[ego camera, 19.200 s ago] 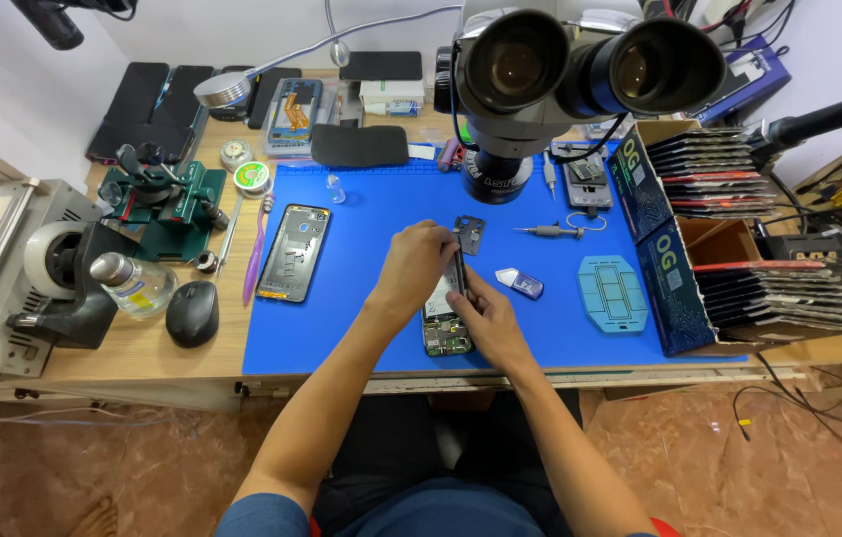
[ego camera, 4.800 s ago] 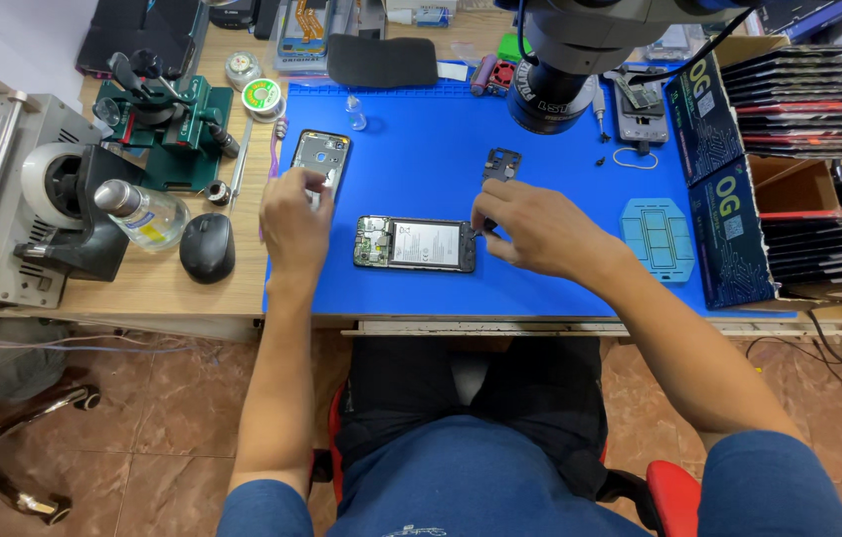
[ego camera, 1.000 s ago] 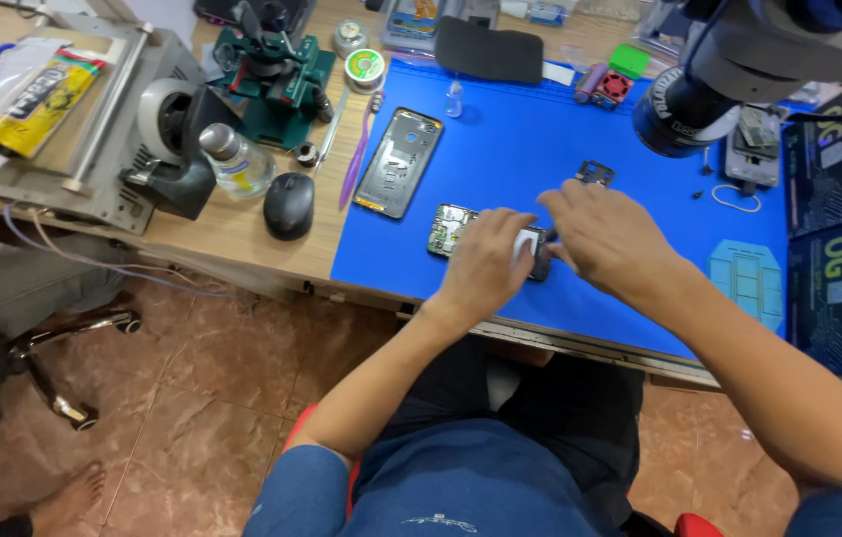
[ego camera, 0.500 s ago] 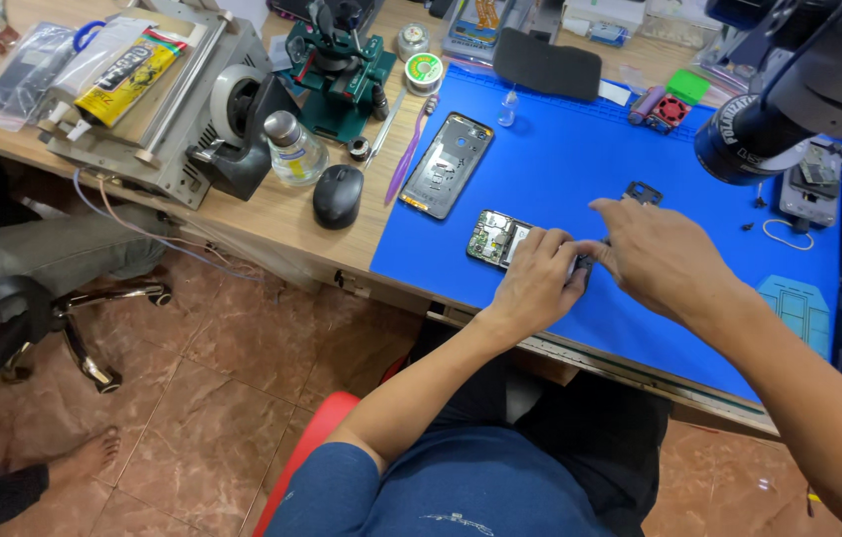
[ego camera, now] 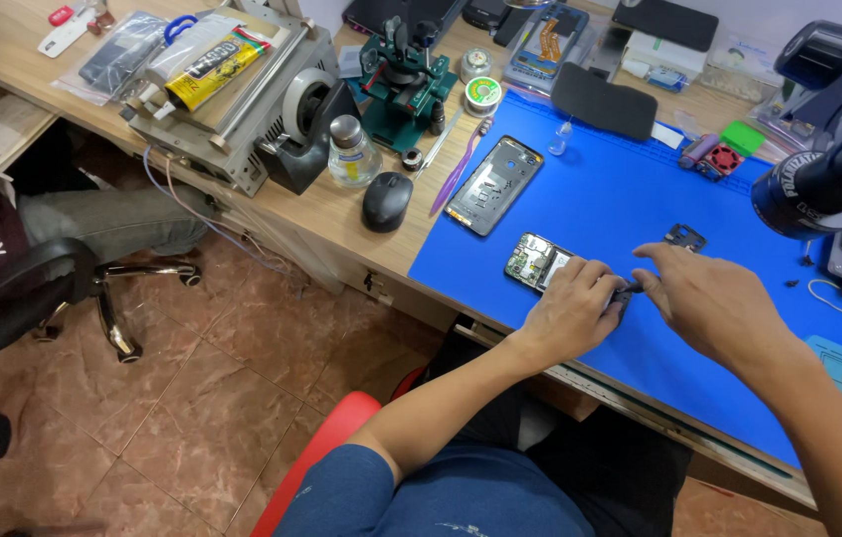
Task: The person disassembles a smartphone on a blue mat, using a screwdriver to remove screws and a plastic pry tool to separate the screen assembly from the chassis. They handle the battery, internal components, and a small blue box while working.
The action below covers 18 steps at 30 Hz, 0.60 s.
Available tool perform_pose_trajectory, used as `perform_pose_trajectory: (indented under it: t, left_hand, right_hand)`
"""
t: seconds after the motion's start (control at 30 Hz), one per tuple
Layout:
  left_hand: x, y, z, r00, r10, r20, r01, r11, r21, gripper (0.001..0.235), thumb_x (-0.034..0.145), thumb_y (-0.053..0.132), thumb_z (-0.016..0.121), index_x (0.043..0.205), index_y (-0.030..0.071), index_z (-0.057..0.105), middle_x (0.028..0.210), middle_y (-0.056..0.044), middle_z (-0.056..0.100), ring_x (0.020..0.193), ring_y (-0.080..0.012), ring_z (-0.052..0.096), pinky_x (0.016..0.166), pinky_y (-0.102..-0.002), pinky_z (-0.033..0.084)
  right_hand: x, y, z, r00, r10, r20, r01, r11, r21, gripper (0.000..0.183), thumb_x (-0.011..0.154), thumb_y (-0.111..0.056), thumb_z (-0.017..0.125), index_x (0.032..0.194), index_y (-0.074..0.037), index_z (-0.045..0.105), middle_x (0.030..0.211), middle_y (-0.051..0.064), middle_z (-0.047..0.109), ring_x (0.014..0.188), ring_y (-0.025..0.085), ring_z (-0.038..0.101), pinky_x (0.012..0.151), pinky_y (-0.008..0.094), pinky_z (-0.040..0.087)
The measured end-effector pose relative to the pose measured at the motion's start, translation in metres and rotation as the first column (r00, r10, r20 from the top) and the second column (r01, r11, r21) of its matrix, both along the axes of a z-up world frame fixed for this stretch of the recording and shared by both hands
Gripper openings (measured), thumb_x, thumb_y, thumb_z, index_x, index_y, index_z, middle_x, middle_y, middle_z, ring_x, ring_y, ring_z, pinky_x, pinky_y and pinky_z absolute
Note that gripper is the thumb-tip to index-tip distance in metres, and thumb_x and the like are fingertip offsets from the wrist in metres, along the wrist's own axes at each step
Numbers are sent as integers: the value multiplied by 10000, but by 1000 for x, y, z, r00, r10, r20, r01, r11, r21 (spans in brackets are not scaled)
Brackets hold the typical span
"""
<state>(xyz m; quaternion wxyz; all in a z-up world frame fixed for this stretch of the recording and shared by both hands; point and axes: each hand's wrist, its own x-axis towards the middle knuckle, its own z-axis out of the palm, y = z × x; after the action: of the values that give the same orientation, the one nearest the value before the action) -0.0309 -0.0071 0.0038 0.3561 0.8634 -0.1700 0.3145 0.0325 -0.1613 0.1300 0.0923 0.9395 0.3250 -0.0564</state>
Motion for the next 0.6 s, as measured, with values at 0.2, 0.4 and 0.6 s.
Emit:
perform_pose_trajectory:
  t: [0.2,0.4,0.6]
  left_hand:
    - [3,-1,-2,999,-8,-43,7,1000,-27,227,942,129,677,1118,-13,658,1093,-194,621,991,-399,548,889,-524,458]
    - [13,-1,-23,999,33,7,-33,999,28,352,828,186,762,1129,64,625,1069,-86,545,1021,-312,576,882,-425,498]
    - [8,2,-4,999,-9,-52,11,999,32,286,876,135,758,1119,59,628,1057,-57,481,990,-258,521,885,-390,478]
  right_hand:
    - [-2,1,3,999,-47,-21,48,999,12,486,1046,-447,516,1463,-200,542,1248,95,750,1005,403,760,723,525,609]
    - [1,-12,-8,975,164,149,-169,985,21,477,1058,-454,531,1407,-130,567,1102,112,698,1042,316,745,835,440,639]
    - [-7,-7,7,985,147,94,-151,988,33,536,1012,-470,621,1402,-106,566,1019,70,646,927,248,717,767,368,618]
